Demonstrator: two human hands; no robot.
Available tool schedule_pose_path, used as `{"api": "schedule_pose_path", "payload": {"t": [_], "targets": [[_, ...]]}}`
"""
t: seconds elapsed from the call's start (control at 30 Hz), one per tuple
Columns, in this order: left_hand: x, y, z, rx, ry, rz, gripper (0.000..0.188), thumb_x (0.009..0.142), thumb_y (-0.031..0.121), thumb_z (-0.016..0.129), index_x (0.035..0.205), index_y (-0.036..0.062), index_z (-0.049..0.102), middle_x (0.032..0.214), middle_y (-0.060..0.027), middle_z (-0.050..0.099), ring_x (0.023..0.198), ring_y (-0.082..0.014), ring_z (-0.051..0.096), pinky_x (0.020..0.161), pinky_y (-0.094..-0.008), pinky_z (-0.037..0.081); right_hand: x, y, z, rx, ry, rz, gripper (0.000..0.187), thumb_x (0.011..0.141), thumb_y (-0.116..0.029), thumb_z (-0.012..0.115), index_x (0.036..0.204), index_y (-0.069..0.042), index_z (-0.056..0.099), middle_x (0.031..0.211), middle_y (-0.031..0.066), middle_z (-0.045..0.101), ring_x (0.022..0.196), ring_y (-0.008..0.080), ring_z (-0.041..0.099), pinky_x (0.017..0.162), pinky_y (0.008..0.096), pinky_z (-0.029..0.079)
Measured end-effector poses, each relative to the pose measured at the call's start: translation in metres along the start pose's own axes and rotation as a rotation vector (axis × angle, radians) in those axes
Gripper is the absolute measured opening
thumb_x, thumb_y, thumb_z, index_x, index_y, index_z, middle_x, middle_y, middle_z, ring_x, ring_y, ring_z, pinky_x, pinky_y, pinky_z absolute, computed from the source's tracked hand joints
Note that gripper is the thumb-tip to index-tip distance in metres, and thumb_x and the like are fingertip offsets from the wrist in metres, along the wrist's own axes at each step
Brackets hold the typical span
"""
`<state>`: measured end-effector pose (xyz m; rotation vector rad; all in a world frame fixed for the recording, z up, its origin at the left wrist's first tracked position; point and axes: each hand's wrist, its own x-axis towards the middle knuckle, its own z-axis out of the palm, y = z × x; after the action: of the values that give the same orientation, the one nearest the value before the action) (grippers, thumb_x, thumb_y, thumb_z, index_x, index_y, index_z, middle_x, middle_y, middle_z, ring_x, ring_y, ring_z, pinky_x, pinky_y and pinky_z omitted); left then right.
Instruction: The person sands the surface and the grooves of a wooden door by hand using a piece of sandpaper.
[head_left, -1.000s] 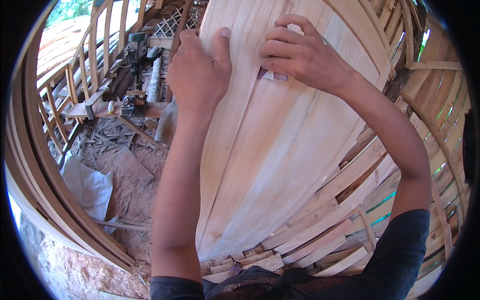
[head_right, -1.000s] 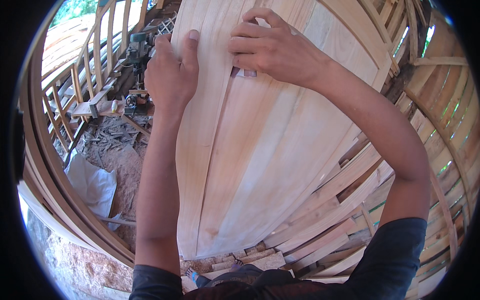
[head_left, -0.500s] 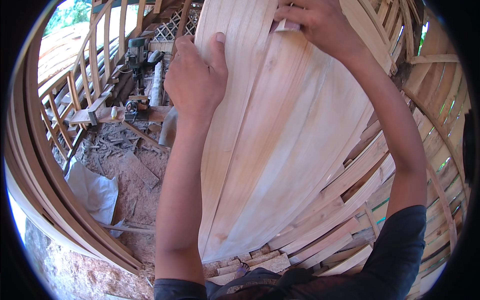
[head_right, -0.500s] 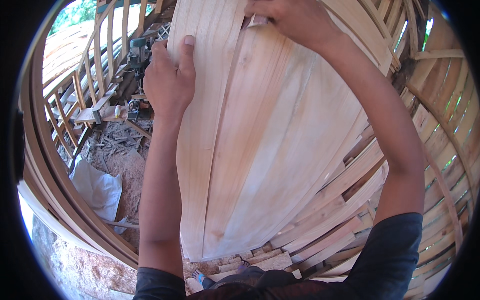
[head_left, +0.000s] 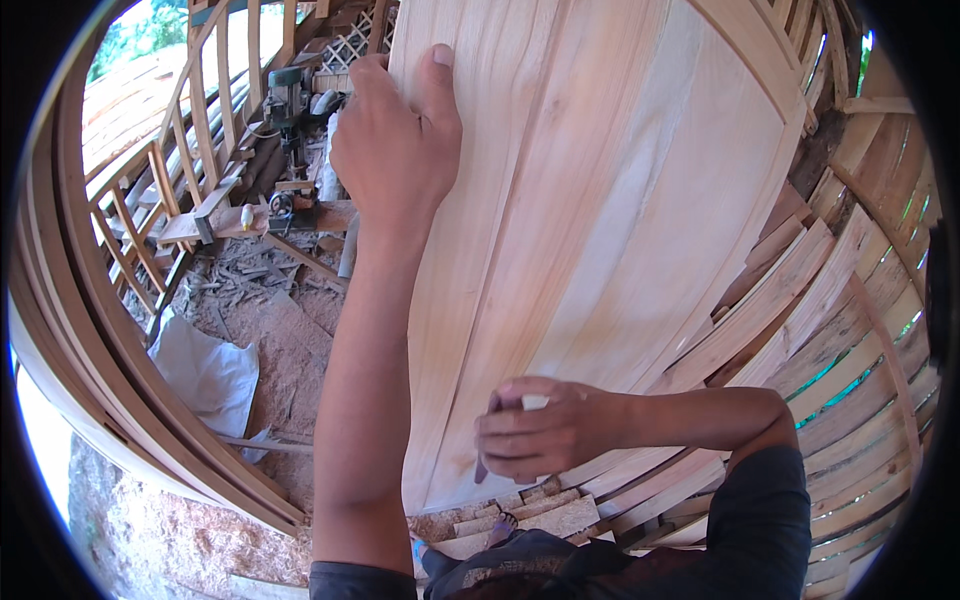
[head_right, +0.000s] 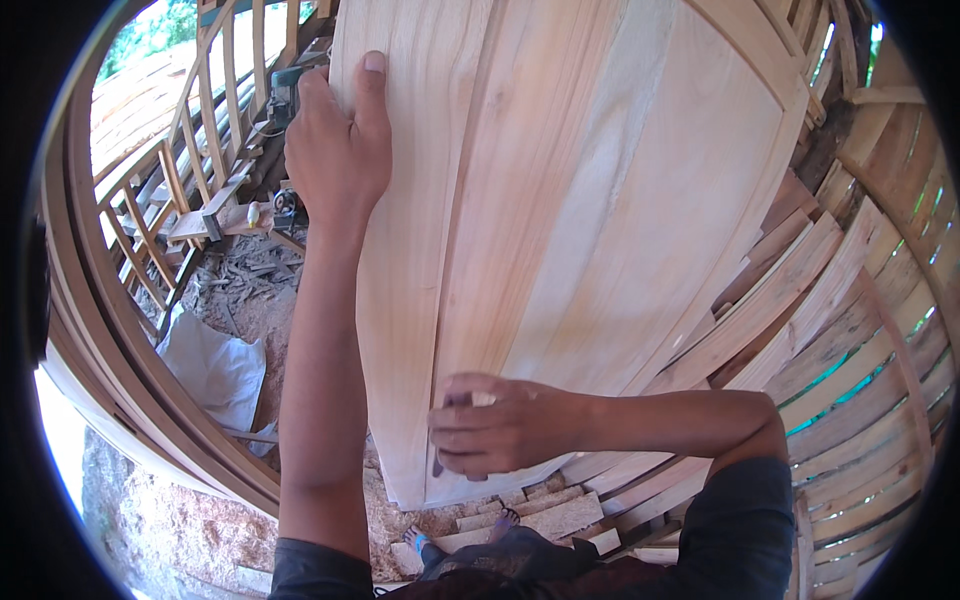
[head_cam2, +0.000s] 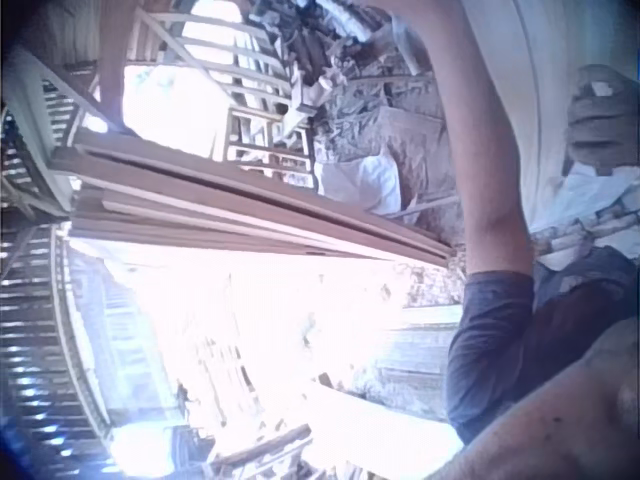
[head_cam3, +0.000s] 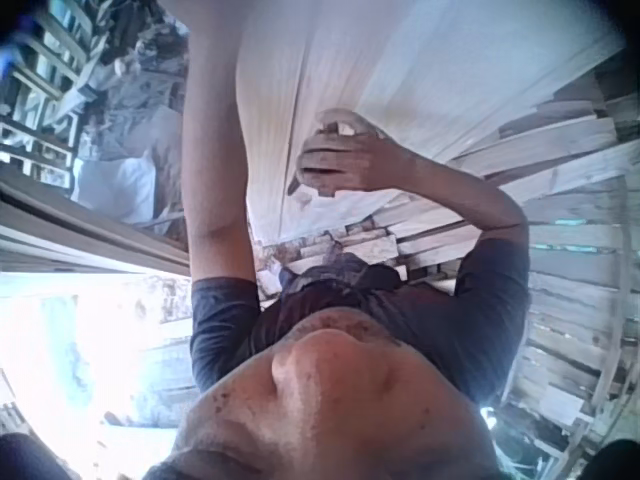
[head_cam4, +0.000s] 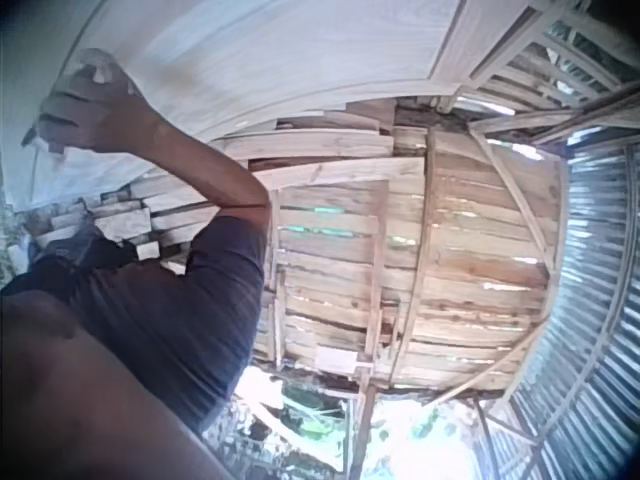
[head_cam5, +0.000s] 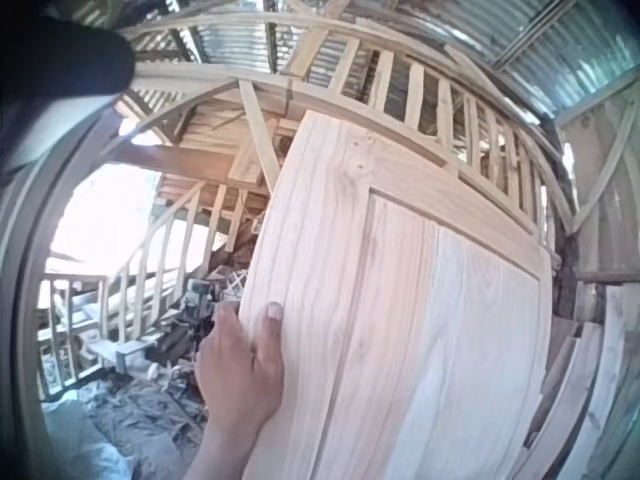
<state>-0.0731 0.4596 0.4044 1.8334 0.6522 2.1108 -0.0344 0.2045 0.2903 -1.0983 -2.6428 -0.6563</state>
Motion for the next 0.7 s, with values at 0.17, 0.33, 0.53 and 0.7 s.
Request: {"api": "schedule_pose_path", "payload": {"t": [0.17,0.33,0.53,0.7], "targets": [[-0.001,0.002,-0.003,0.072,-0.042,-0.030,0.061,0.103,0.053,0.061,0.115,-0.0074,0.061,0.076,-0.0225,0.072,0.072,-0.0431,0.073,0.067,-0.0520,0.057,0.006,0.045,-0.003,0.094,0.700,0.787,0.015,0.093,-0.003,0.074,0.107,-0.006,0.069,0.094,0.0044,0.070,0.078,0.0144,0.067,0.062,0.0281,0.050],[0.002,0.001,-0.003,0.011,-0.063,-0.032,0.061,0.103,0.052,0.061,0.114,-0.0082,0.061,0.080,-0.0232,0.073,0.079,-0.0437,0.074,0.074,-0.0524,0.057,0.049,0.077,-0.001,0.509,1.228,1.011,0.011,0.099,-0.008,0.070,0.107,0.000,0.070,0.075,0.0026,0.063,0.062,0.0067,0.056,0.056,0.0244,0.045],[0.004,0.002,-0.003,-0.025,-0.051,0.012,0.060,0.104,0.051,0.060,0.113,-0.0078,0.062,0.085,-0.0264,0.074,0.082,-0.0462,0.074,0.076,-0.0531,0.057,0.076,0.119,0.005,0.127,1.231,1.017,0.017,0.093,-0.011,0.073,0.104,0.002,0.070,0.081,0.0098,0.067,0.065,0.0162,0.063,0.060,0.0325,0.050],[0.004,0.003,-0.007,0.009,-0.169,-0.123,0.075,0.105,0.061,0.051,0.121,-0.0108,0.062,0.103,-0.0297,0.074,0.100,-0.0420,0.074,0.091,-0.0500,0.055,0.081,0.121,0.012,-0.145,1.258,0.955,0.018,0.091,-0.010,0.073,0.104,0.002,0.070,0.084,0.0137,0.068,0.067,0.0257,0.067,0.061,0.0361,0.052]]}}
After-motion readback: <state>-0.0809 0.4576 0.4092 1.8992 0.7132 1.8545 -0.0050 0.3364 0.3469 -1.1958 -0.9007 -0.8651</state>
